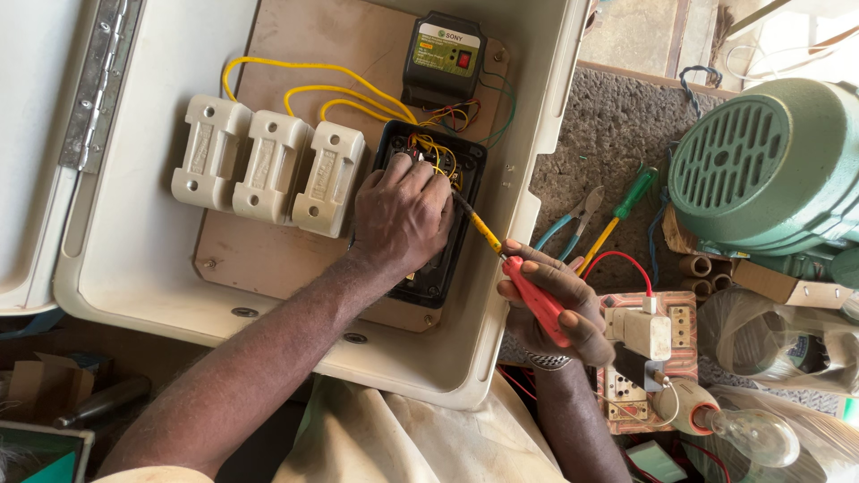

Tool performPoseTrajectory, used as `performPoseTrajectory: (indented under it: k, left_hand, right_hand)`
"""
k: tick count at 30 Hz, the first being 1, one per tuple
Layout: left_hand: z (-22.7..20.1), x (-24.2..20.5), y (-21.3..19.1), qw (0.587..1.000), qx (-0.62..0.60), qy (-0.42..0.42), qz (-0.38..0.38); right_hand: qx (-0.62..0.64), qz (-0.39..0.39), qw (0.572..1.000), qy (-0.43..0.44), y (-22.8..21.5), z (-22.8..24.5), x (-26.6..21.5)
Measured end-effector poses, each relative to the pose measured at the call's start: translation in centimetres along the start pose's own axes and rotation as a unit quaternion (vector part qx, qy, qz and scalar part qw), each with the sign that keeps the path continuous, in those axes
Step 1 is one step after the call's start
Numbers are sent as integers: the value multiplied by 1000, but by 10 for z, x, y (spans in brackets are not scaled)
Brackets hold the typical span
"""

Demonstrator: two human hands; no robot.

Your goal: The person connects and secures wires to terminals inside an open electrical enclosure using a screwdriver. They strip wire ends, insert them into terminal blocks, and tighten screws to secure connections.

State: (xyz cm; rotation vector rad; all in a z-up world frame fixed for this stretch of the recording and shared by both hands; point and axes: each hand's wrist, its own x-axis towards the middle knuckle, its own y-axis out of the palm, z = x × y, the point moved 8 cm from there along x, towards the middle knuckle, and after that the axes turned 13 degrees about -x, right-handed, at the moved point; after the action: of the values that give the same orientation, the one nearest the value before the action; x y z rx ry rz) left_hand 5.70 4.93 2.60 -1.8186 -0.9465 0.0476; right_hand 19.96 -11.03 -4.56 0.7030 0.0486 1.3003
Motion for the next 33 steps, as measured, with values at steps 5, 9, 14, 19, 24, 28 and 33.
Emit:
performPoseTrajectory:
  k: [5, 9, 14, 19, 24, 28, 33]
  left_hand:
    - [0, -1, 2, 1000, 8, 7, -16]
    - [-2, -3, 0, 999, 12, 19, -31]
    - [-3, -2, -1, 999, 15, 20, -37]
    - [-1, -2, 2, 1000, 8, 5, -11]
    - [1, -1, 4, 1000, 13, -7, 11]
    - [2, -2, 6, 1000, 14, -9, 18]
    - [2, -1, 4, 1000, 8, -6, 7]
  right_hand:
    - [-358, -41, 846, -392, 60, 67, 21]
    - [-399, -63, 832, -379, 61, 85, 44]
    - [-396, -81, 851, -334, 51, 75, 52]
    - [-447, -57, 837, -310, 54, 73, 60]
    - [-479, -1, 823, -305, 65, 77, 66]
    - [-462, 21, 837, -293, 69, 77, 68]
    - [-466, 38, 835, -289, 73, 79, 70]
